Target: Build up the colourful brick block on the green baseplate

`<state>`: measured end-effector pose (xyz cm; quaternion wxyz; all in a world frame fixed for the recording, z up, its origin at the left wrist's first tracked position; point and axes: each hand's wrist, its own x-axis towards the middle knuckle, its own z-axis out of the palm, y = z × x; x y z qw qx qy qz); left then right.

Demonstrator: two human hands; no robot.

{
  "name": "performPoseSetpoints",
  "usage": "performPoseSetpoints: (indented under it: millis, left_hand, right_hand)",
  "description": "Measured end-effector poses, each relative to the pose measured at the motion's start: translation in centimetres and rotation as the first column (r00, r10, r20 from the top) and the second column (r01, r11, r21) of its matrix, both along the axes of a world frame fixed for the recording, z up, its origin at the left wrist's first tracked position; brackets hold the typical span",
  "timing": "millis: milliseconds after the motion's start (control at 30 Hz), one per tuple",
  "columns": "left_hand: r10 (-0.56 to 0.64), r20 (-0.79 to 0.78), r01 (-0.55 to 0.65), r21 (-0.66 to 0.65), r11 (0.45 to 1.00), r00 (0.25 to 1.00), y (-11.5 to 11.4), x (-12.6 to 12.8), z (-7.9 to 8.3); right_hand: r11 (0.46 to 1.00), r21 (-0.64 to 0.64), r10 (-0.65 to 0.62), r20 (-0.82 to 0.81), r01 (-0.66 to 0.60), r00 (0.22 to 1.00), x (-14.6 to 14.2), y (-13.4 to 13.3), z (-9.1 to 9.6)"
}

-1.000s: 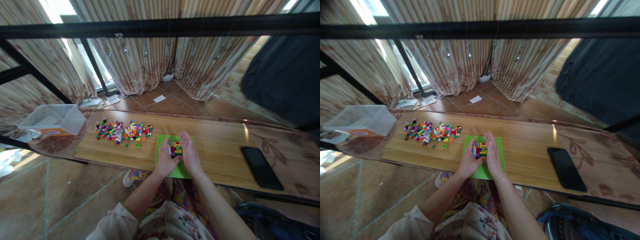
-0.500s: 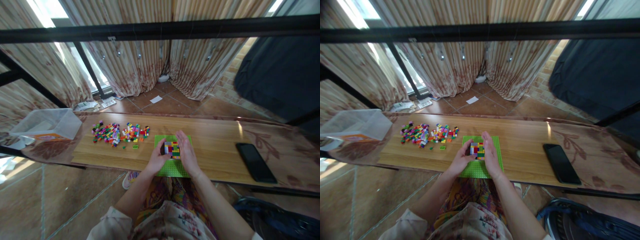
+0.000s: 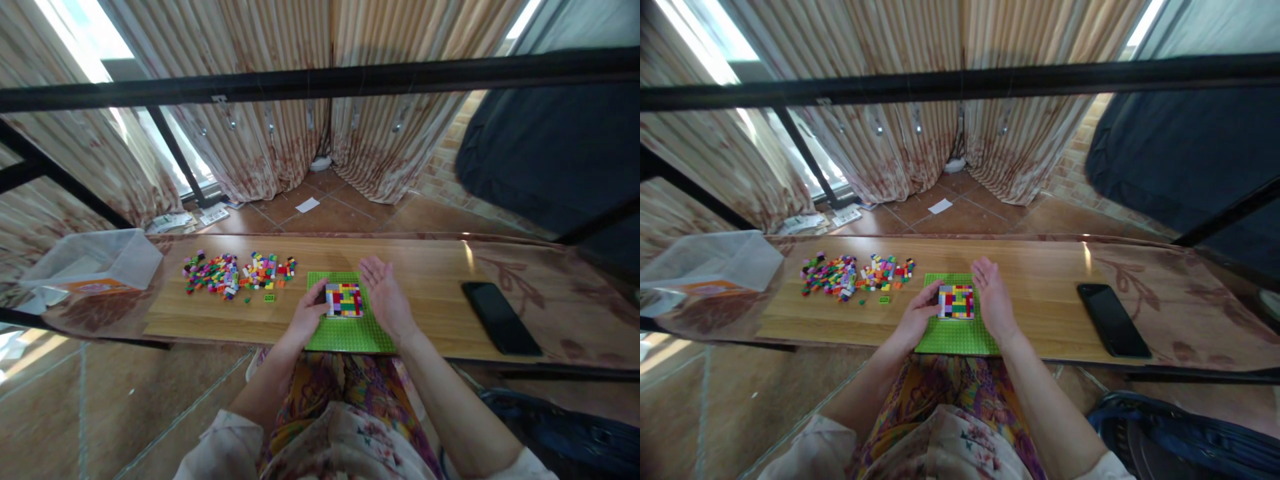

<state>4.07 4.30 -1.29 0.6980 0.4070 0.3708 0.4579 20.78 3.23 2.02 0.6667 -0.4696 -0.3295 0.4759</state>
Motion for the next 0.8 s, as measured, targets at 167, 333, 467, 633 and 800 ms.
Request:
performPoseSetpoints:
  millis: [167,333,467,633,800]
  left_hand:
    - [0.000,0.004,0.000,0.019,1.000,1.000,-0.1,0.0,-0.1]
    - [-0.005,-0.062,0.010,0.071,0.997,0.998,-0.1,0.1,0.1]
    - [0.009,-0.119,0.005,0.125,0.992,0.993,-0.1,0.4,0.0]
    - [0.034,-0.156,-0.008,0.167,0.986,0.987,0.4,0.7,-0.6]
    - [0.014,-0.186,0.026,0.207,0.978,0.982,1.5,0.9,-1.1]
  right_hand:
    - [0.992,-0.020,-0.115,0.203,0.122,0.972,1.1,0.3,-0.6]
    - [0.997,-0.054,-0.029,0.398,0.055,0.917,-0.5,0.5,-2.9]
    - [0.994,-0.048,-0.062,0.458,0.094,0.887,-1.5,0.3,-4.1]
    - [0.986,0.012,-0.146,0.531,0.165,0.835,-1.6,0.5,-4.9]
    - [0.979,0.046,-0.188,0.578,0.198,0.794,-1.5,1.3,-5.4]
